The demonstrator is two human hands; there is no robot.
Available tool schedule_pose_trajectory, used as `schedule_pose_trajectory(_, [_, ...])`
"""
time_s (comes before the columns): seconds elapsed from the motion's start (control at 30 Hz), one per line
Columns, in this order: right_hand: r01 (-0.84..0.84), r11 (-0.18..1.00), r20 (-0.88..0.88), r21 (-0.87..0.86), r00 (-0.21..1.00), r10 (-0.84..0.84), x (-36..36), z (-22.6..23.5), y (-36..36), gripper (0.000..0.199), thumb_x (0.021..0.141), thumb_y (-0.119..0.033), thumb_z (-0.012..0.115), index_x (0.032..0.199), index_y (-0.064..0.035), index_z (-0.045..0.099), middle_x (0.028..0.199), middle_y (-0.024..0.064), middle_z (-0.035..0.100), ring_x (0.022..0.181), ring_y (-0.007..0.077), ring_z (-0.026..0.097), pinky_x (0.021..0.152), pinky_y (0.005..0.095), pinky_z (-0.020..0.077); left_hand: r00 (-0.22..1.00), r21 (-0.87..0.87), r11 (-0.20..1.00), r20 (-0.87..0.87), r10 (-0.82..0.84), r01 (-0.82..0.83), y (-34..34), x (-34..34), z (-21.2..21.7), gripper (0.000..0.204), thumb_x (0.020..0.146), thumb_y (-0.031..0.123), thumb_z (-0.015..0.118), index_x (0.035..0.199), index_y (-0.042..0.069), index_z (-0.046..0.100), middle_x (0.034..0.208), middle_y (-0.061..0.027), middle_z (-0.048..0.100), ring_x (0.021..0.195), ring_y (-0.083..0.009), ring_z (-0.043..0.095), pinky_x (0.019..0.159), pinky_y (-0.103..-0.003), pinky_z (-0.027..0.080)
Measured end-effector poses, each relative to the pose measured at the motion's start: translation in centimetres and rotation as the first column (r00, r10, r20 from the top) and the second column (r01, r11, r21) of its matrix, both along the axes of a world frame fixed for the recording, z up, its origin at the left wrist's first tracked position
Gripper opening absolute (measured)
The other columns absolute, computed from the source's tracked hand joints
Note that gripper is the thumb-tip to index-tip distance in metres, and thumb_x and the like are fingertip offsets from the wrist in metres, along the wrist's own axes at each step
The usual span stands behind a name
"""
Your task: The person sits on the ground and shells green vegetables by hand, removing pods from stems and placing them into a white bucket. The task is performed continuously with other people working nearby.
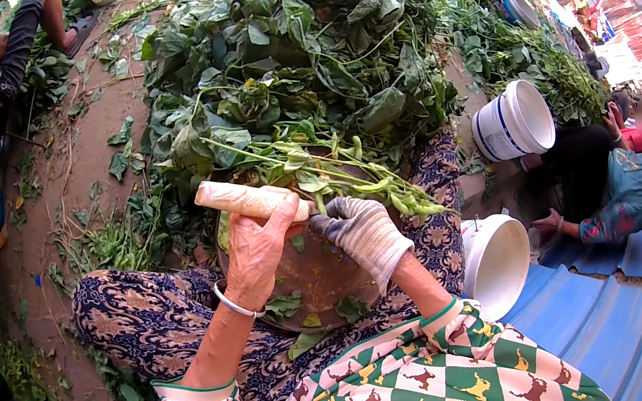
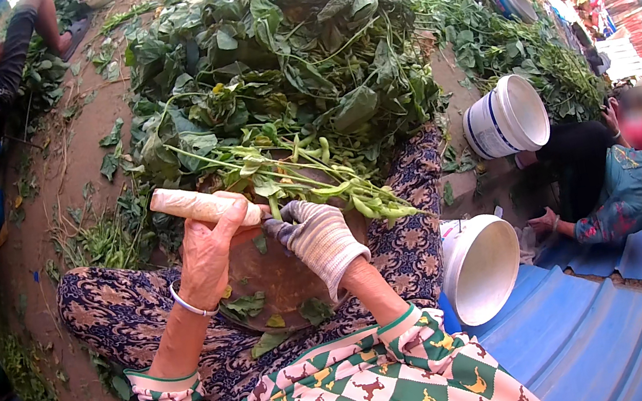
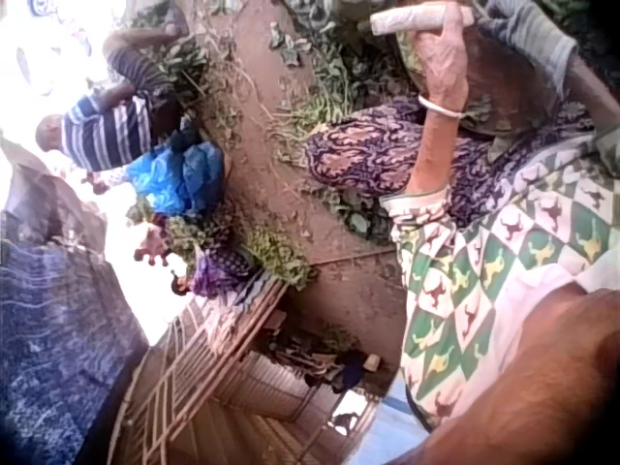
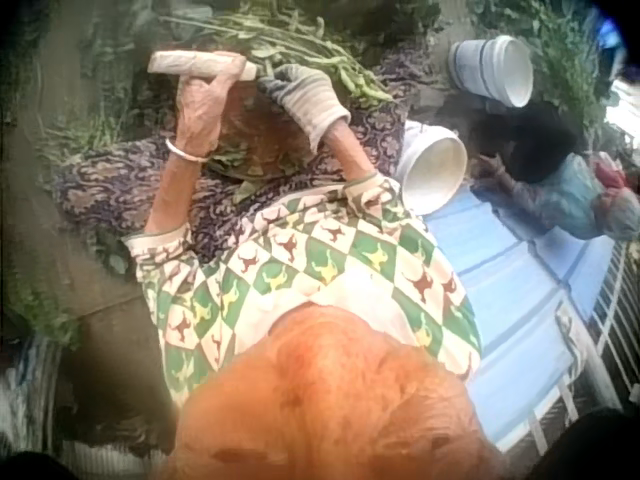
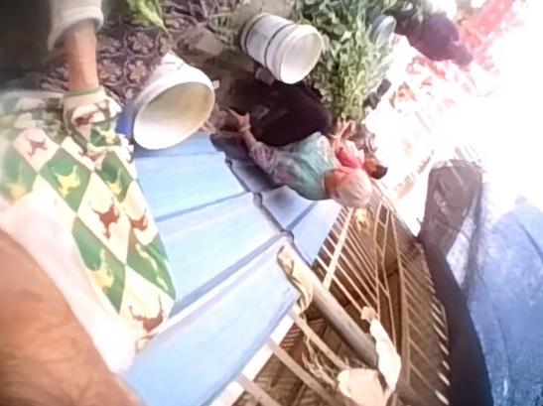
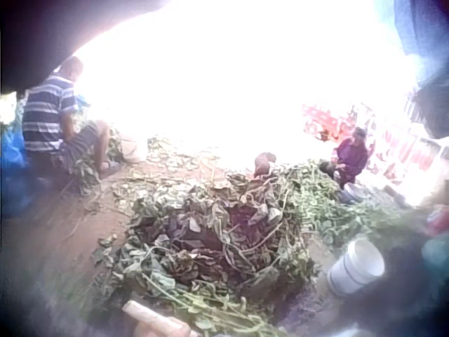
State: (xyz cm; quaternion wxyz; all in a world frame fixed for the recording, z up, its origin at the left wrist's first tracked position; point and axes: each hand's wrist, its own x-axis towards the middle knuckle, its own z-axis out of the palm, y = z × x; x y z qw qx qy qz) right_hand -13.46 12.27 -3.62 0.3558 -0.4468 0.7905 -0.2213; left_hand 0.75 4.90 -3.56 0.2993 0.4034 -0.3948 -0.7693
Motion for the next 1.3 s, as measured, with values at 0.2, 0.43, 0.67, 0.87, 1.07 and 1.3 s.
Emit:
schedule_pose_trajectory(0.2, [0.006,1.0,0.031,-0.03,1.0,-0.005,0.0,-0.9,0.0,0.033,0.08,-0.037,0.065,0.08,-0.0041,0.061,0.066,0.0177,0.06,0.062,0.035,0.058,0.057,0.0401,0.0464,1.0,-0.027,1.0,-0.021,0.013,-0.014,-0.1,-0.3,-0.2,0.014,0.086,0.013,0.062,0.096,0.004,0.057,0.09,-0.0082,0.063,0.083,-0.0164,0.064,0.073,-0.03,0.054])
schedule_pose_trajectory(0.43, [-0.091,0.994,-0.065,-0.055,0.994,0.088,-0.2,-0.8,0.2,0.031,0.083,-0.033,0.06,0.084,-0.0019,0.059,0.075,0.0224,0.061,0.073,0.04,0.058,0.062,0.0441,0.0465,0.972,-0.599,0.796,0.227,0.068,0.084,1.4,-1.4,0.1,0.005,0.082,0.002,0.062,0.083,0.003,0.057,0.07,0.0015,0.055,0.064,-0.0065,0.053,0.058,-0.022,0.043])
schedule_pose_trajectory(0.67, [-0.078,0.986,-0.101,-0.147,0.993,0.064,-0.3,-1.2,0.6,0.019,0.084,-0.018,0.056,0.088,0.0002,0.058,0.078,0.0239,0.06,0.072,0.0411,0.057,0.06,0.0429,0.0455,0.985,-0.416,0.904,0.168,-0.035,0.103,1.0,-1.3,0.1,0.004,0.082,0.002,0.061,0.084,0.004,0.058,0.07,0.0026,0.054,0.063,-0.0053,0.051,0.058,-0.021,0.043])
schedule_pose_trajectory(0.87, [0.075,0.989,0.28,-0.131,0.959,-0.035,-0.5,-2.2,0.9,0.02,0.089,-0.02,0.05,0.087,-0.0028,0.06,0.067,0.0137,0.06,0.057,0.0274,0.056,0.052,0.0359,0.0456,0.977,-0.462,0.88,0.213,-0.015,0.114,1.0,-1.6,0.5,0.002,0.083,0.003,0.06,0.085,0.003,0.059,0.075,0.0013,0.057,0.069,-0.0063,0.054,0.063,-0.022,0.045])
schedule_pose_trajectory(1.07, [0.148,0.98,0.768,0.135,0.61,-0.198,-1.6,1.9,1.0,0.022,0.093,-0.024,0.047,0.09,-0.0092,0.063,0.061,-0.0053,0.049,0.05,0.0043,0.041,0.043,0.0194,0.0357,0.992,-0.291,0.95,0.076,-0.098,0.116,0.1,-0.9,0.5,0.007,0.085,0.008,0.061,0.09,0.002,0.06,0.082,-0.0033,0.063,0.077,-0.0102,0.06,0.072,-0.024,0.05])
schedule_pose_trajectory(1.3, [0.046,0.999,0.32,-0.001,0.946,-0.043,-1.3,-2.8,1.0,0.04,0.081,-0.043,0.063,0.086,-0.0038,0.064,0.063,0.0051,0.058,0.056,0.0128,0.049,0.053,0.0317,0.0433,0.979,-0.341,0.928,0.182,-0.094,0.152,0.7,-1.1,0.7,0.005,0.083,0.003,0.062,0.087,0.001,0.061,0.079,-0.0008,0.061,0.074,-0.0083,0.058,0.067,-0.023,0.049])
